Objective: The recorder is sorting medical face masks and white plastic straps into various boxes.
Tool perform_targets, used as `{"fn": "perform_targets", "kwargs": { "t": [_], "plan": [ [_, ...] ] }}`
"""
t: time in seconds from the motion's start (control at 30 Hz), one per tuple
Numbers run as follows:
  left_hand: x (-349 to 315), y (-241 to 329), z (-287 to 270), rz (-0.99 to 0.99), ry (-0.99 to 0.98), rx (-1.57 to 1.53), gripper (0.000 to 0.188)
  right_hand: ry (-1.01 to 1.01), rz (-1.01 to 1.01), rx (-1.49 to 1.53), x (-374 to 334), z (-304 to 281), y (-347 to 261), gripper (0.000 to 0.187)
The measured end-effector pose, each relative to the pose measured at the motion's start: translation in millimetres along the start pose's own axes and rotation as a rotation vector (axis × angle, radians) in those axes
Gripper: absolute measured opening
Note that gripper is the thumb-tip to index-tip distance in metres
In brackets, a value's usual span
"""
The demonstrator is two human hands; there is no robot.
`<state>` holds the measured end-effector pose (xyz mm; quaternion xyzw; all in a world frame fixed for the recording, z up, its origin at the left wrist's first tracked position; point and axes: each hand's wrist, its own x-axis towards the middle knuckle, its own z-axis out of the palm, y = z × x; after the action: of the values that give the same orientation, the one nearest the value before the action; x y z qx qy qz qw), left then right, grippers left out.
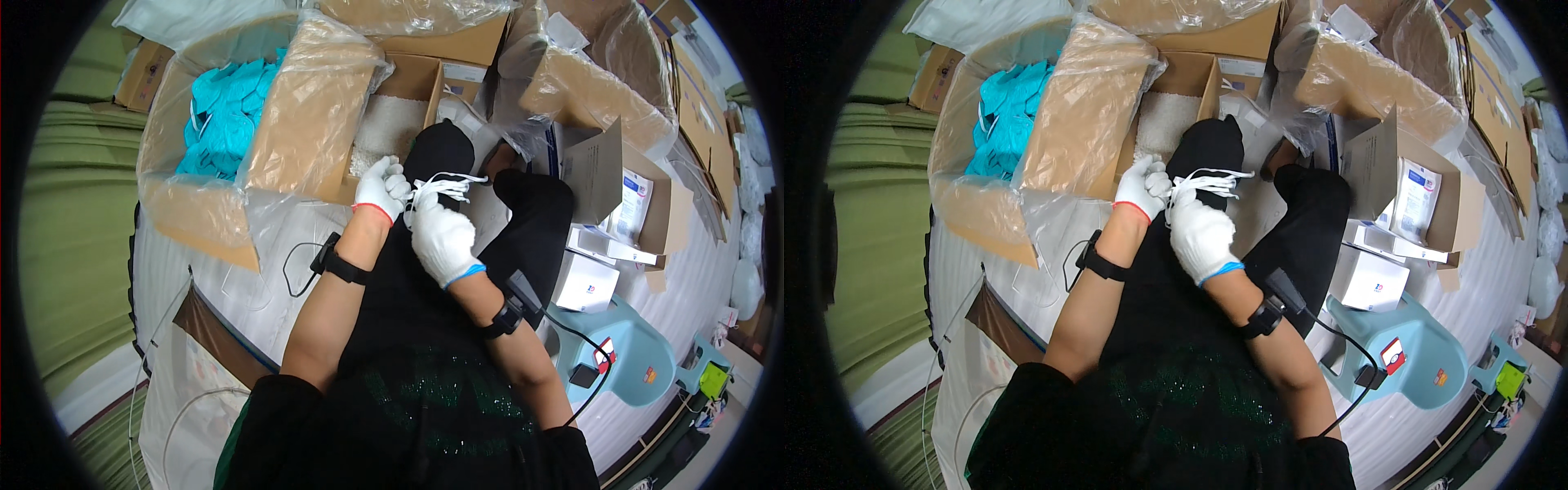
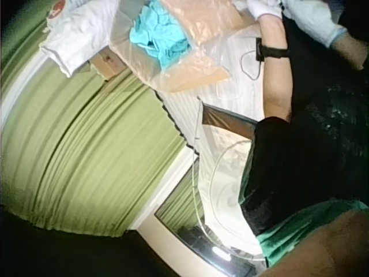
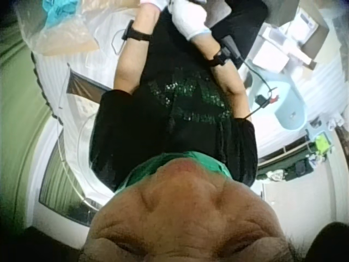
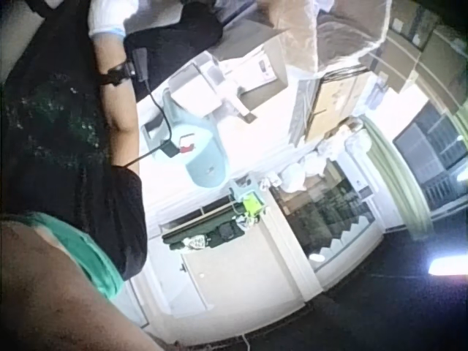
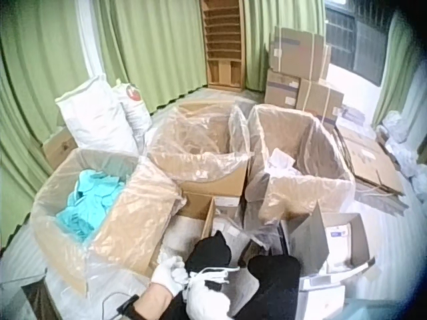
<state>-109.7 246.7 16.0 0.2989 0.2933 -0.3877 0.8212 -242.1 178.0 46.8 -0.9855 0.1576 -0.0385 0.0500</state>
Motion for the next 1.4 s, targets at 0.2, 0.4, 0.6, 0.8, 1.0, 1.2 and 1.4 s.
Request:
{"fn": "perform_targets", "kwargs": {
  "t": [0.2, 0.4, 0.6, 0.8, 1.0, 1.2, 1.4],
  "plan": [
    [7.6, 21.8, -11.2, 0.056, 0.052, 0.055, 0.012, -0.285, -0.028, 0.376, 11.9, -17.6, 10.6, 0.021],
    [1.1, 47.0, 12.2, 0.237, -0.002, 0.297, 0.012, -0.706, 0.421, 1.755, -39.8, -57.9, 59.9, 0.017],
    [34.0, 69.7, -20.7, 0.83, 0.081, 1.412, 0.017, -0.546, 0.475, 1.836, -44.0, -71.5, 75.0, 0.014],
    [-95.1, -1.1, 81.8, 1.072, -0.83, 1.586, 0.024, -0.648, 0.352, 0.841, -37.3, -88.4, 96.6, 0.021],
    [-122.9, -55.2, 76.8, 0.338, -1.08, 2.057, 0.058, -0.359, -0.214, 0.677, -54.0, -111.6, 108.9, 0.024],
    [-128.9, -53.6, 67.2, 0.252, -1.189, 2.195, 0.032, -0.586, -0.183, 0.618, -67.2, -114.5, 119.7, 0.021],
    [-131.6, -43.6, 46.3, 0.495, -1.443, 2.116, 0.018, -0.776, -0.125, 1.066, -63.3, -130.9, 111.2, 0.02]
  ]
}}
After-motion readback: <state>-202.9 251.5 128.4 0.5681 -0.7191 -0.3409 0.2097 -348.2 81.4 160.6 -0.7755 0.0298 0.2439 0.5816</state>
